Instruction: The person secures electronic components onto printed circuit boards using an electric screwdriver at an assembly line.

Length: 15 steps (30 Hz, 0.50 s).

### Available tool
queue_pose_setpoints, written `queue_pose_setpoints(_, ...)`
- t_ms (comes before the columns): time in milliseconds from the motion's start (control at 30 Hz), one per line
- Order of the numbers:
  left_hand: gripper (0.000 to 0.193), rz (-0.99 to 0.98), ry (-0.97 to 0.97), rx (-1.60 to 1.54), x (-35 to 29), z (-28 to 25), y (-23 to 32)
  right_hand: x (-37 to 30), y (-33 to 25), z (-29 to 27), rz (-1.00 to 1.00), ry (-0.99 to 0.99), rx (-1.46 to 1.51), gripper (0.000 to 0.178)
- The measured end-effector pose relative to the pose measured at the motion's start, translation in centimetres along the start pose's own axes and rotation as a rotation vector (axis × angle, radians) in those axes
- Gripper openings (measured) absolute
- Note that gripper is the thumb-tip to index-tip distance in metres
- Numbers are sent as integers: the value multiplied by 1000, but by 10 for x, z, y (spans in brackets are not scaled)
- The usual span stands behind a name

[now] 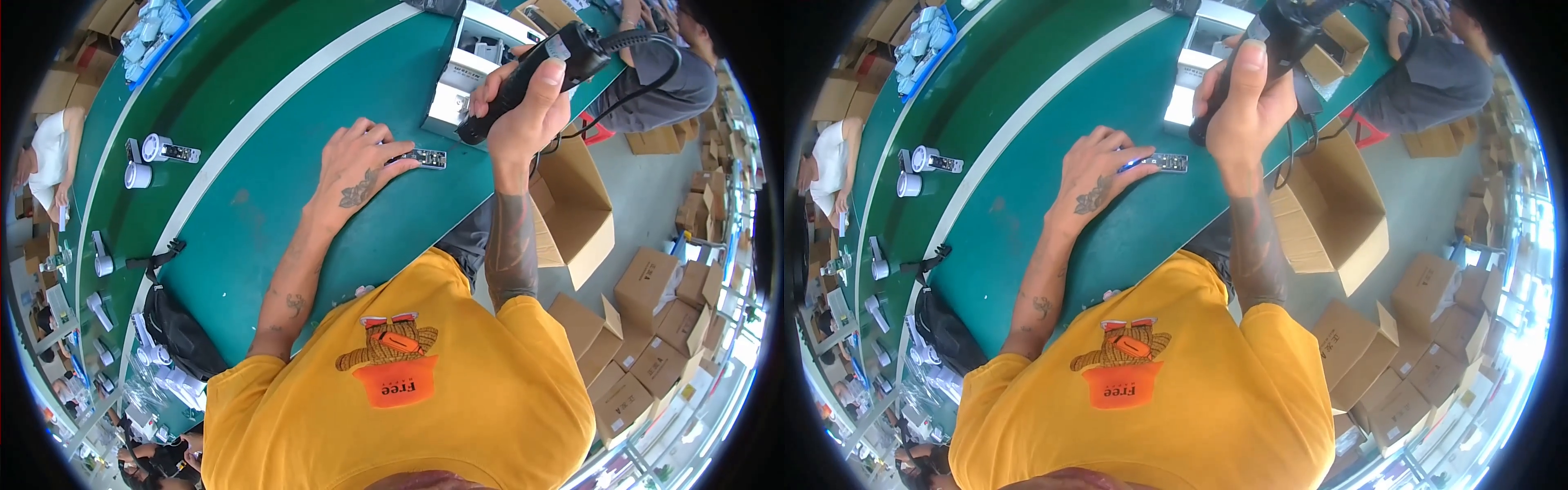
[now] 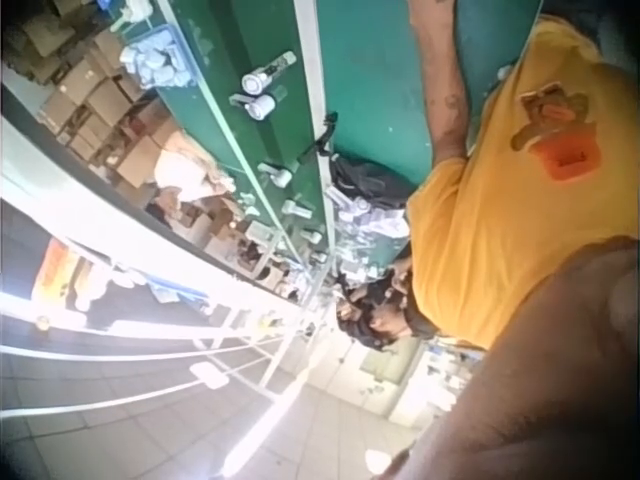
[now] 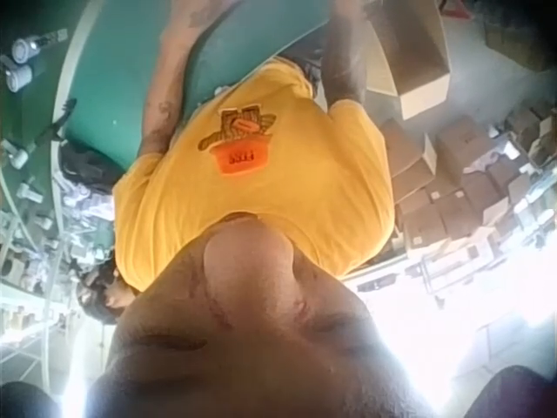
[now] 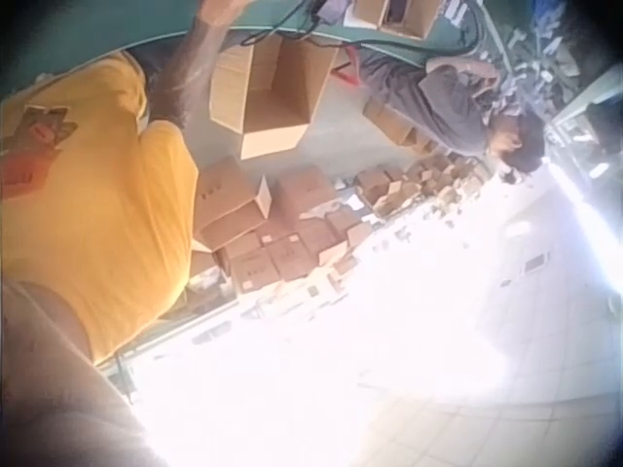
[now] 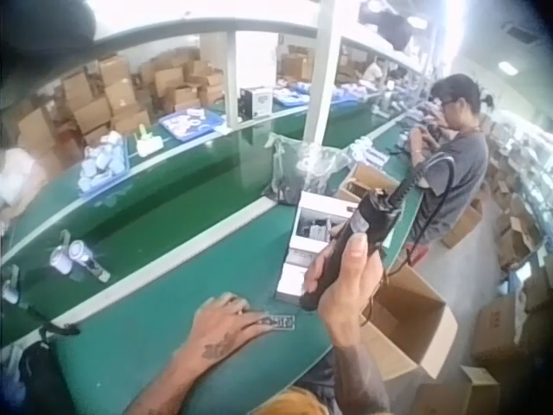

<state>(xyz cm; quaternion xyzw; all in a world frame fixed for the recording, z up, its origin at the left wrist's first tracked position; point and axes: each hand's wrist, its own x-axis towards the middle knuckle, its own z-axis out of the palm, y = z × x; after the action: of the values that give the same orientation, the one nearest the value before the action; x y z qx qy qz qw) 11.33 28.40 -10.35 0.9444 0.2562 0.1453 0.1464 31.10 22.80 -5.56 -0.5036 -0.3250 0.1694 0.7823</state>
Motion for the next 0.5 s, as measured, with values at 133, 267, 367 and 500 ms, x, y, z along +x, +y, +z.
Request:
queue_pose_setpoints(133,26,3,2,2,1,5,-4,-1,20,0,27,49,174,43)
queue_pose_setpoints(267,27,6,0,20,3,8,-7,-2,28,2,52,49,203,42)
queue_pose_setpoints(367,27,0,-3,27,6,7,-7,-3,32,1,-4,27,184,40)
queue_pose_setpoints(500,27,1,5,23,7,8,-9,-15,33,1,-44,17,82,60)
